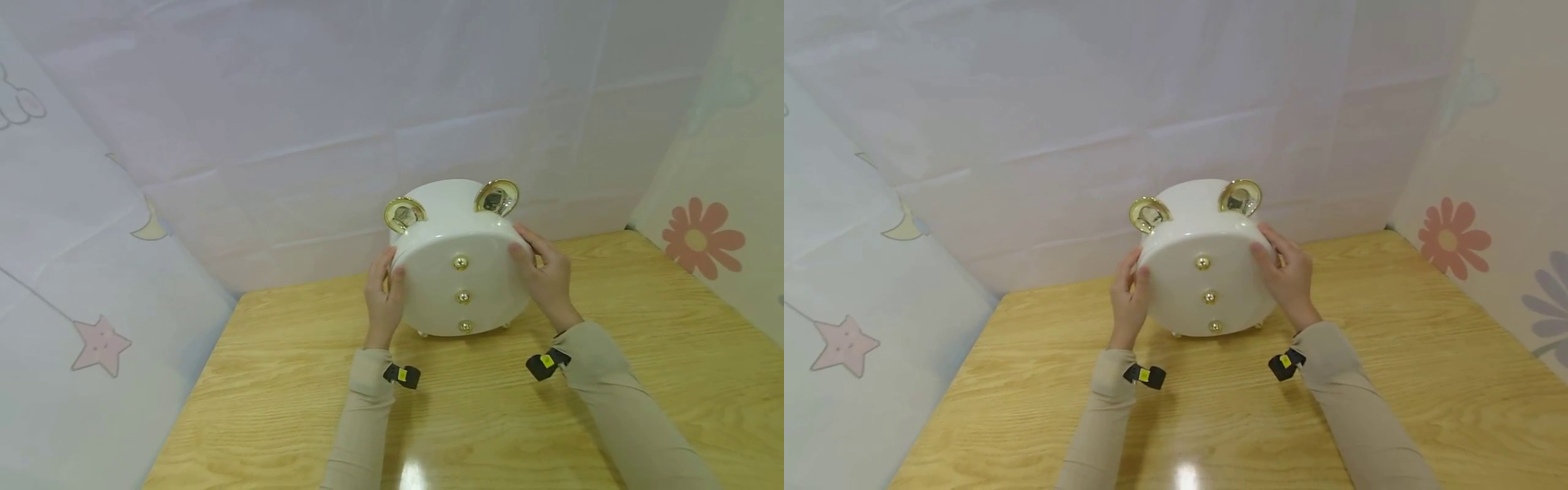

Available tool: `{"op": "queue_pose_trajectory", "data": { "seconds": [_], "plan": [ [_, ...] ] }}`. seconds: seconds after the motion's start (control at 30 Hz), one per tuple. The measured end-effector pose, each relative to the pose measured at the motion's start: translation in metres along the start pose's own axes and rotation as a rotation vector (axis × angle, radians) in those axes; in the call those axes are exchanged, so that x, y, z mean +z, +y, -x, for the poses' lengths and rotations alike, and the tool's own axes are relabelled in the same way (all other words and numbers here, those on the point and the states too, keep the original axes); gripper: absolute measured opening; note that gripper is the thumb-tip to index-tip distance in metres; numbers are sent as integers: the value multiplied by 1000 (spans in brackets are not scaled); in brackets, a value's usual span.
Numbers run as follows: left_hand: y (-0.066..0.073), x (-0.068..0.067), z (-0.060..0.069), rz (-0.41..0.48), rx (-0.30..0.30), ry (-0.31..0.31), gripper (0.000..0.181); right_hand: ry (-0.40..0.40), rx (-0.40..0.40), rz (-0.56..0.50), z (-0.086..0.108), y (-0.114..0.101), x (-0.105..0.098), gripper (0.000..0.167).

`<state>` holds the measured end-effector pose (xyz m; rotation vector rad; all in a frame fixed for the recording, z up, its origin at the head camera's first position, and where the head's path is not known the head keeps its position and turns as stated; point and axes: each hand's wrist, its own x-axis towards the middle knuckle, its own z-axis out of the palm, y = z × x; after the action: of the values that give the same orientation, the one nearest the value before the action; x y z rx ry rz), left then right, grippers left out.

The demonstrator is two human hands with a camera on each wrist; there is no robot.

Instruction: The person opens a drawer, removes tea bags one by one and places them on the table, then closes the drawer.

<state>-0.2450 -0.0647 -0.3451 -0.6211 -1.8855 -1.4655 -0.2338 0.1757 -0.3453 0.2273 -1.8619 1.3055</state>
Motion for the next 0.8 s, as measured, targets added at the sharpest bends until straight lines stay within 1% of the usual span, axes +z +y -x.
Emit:
{"op": "queue_pose_trajectory", "data": {
  "seconds": [0.07, 0.17, 0.27, 0.37, 0.6, 0.8],
  "plan": [
    [-1, -2, 0, 3, -4, 4, 32, -7, -4, -4, 0, -11, 1, 31],
    [-1, -4, 1, 9, -16, 11, 32, -13, -7, -2, 0, -15, 4, 31],
    [-3, -7, 1, 16, -21, 19, 32, -16, -5, 2, 1, -16, 7, 32],
    [-5, -9, 2, 22, -13, 25, 31, -18, 1, 6, 3, -17, 9, 32],
    [-10, -14, 4, 22, 2, 37, 30, -11, -28, 14, 4, -19, 15, 33],
    [-11, -17, 5, 23, -24, 49, 30, -25, -29, 5, 4, -18, 18, 33]
  ]
}}
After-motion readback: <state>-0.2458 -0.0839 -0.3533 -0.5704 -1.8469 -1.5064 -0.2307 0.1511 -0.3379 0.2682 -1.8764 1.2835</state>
